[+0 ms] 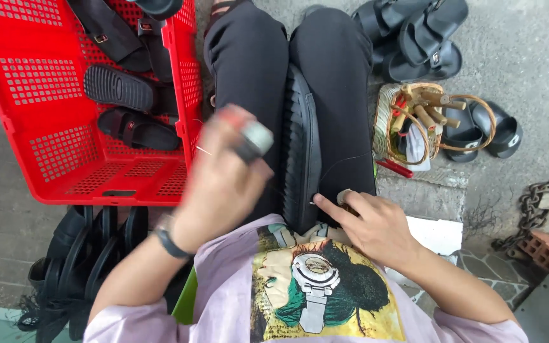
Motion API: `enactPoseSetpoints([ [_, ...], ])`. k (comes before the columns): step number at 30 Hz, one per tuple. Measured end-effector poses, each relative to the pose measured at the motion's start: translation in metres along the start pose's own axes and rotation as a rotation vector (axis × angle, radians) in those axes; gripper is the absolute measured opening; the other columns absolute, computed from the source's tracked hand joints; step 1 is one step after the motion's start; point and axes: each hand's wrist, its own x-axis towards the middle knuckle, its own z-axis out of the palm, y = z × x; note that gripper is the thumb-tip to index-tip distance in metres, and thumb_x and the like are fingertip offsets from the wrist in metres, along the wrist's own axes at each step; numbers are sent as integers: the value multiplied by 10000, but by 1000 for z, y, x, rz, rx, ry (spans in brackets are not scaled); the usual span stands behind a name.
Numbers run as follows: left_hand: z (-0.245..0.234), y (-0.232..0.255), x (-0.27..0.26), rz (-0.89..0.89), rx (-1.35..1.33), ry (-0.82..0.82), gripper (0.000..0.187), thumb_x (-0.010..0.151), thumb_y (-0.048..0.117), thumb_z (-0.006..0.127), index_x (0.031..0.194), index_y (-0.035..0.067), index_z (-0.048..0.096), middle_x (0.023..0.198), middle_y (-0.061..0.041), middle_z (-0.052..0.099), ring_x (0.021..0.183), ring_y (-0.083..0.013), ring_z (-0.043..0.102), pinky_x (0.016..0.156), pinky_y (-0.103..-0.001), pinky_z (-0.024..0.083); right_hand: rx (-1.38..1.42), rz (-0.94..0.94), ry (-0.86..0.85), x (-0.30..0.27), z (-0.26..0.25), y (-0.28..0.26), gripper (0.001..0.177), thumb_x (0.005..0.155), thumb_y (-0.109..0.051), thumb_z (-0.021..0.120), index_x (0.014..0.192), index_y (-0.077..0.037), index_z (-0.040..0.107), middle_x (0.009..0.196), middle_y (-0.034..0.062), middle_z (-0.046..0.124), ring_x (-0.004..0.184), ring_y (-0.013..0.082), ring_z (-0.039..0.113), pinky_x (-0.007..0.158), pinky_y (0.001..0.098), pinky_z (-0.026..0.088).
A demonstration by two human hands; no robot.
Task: Hand-sewing the sole of a black sandal using a needle and thread while sitting on the floor.
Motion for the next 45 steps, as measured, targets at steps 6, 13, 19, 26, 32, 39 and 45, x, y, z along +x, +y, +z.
enactPoseSetpoints([
  [6,27,19,-45,-96,-199,-370,889,755,211,797,1448,-28,295,1469,-317,236,1353,-480,306,1048,-464,431,-157,-26,-47,3,-10,-3,461,892,-173,391,1329,-249,516,926,26,489,600,149,541,510,286,492],
  [13,45,3,-51,-73,-229,-329,966,699,331,818,1445,-14,310,1443,-291,299,1338,-461,358,1073,-477,389,-153,-74,57,15,17,-10,371,847,-124,412,1189,-121,556,909,59,486,595,186,537,514,318,484],
  [19,32,14,-54,-40,-13,-209,534,711,443,783,881,-19,575,1118,-202,455,964,-351,592,747,-354,550,-35,-20,101,17,19,-9,223,908,-155,494,1113,-85,550,897,41,503,610,212,584,475,343,496],
  [26,15,26,-65,-809,-1360,-277,229,890,1,586,1114,-44,579,870,-171,647,488,-129,606,354,-162,421,271,67,211,18,19,-16,247,872,-128,631,1095,-31,588,840,116,589,680,306,656,522,328,516],
  [32,61,9,-91,-846,-988,-261,333,794,-53,674,1093,-24,529,745,-141,668,506,-170,665,442,-234,541,146,60,233,17,6,-17,284,893,-164,608,1159,-68,636,865,125,597,678,286,642,552,348,522],
  [39,41,38,-38,-66,-125,-164,266,819,253,736,736,61,571,807,-63,551,656,-231,556,496,-297,444,-362,-19,-248,-9,-56,18,452,814,-182,482,1248,-287,550,959,48,470,420,108,553,421,304,514],
  [45,58,30,-54,240,-157,-132,250,917,182,598,682,102,568,751,-37,478,606,-209,497,510,-291,420,241,167,-86,-16,-22,-1,281,896,-226,463,1133,-274,607,1046,-4,502,594,192,665,464,306,527],
])
